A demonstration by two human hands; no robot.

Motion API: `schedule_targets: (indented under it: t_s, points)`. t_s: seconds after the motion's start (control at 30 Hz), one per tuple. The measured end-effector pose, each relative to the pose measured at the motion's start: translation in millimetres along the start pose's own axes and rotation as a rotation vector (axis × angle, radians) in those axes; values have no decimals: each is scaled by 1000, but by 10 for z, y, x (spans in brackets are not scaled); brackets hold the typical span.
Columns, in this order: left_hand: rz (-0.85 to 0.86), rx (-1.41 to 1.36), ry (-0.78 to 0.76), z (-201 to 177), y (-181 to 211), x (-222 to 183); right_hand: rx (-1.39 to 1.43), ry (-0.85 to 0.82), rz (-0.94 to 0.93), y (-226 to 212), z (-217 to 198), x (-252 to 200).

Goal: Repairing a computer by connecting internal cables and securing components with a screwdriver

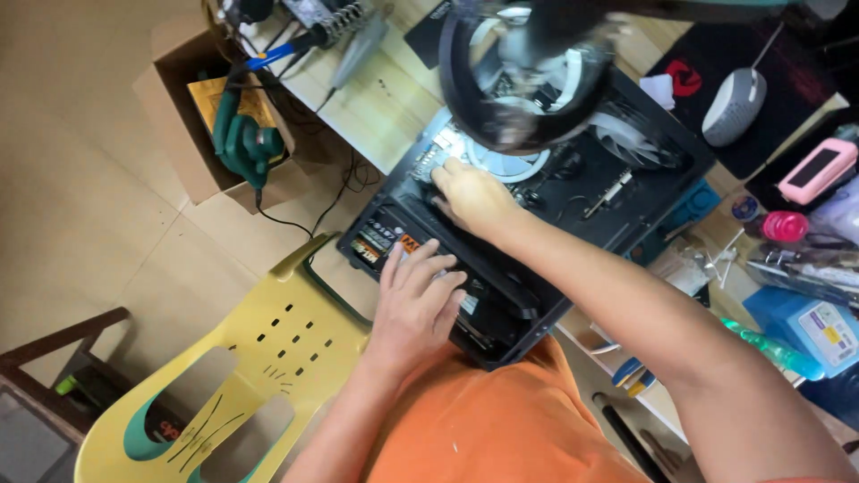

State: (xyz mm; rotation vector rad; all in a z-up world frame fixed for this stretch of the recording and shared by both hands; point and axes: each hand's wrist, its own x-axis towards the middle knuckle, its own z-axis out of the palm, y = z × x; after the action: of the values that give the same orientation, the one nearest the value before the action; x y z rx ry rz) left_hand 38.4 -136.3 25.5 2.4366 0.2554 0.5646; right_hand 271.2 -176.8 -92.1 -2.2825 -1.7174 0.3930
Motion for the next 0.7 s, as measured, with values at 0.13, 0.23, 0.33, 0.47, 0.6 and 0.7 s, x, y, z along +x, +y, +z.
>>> schedule_targets:
  t_s: [0.13,0.23,0.33,0.47,0.6,0.7]
  points:
    - [-120,41,157,-184,-351,-178,-52,65,5,61,385,186]
    - [-304,51,290,-230,-561,-187,-195,121,-13,163,603,207]
    - [-364,-43,300,-364,-652,-101,-192,150,-18,177,710,215]
    - [-444,-228,197,-430,-716,56,-228,154,-38,153,704,175]
    - [-466,-290,105,-388,-783,129,-205,170,-97,377,1066,137]
    - [-449,-244,75,-351,-819,160,-200,174,-100,297,854,138]
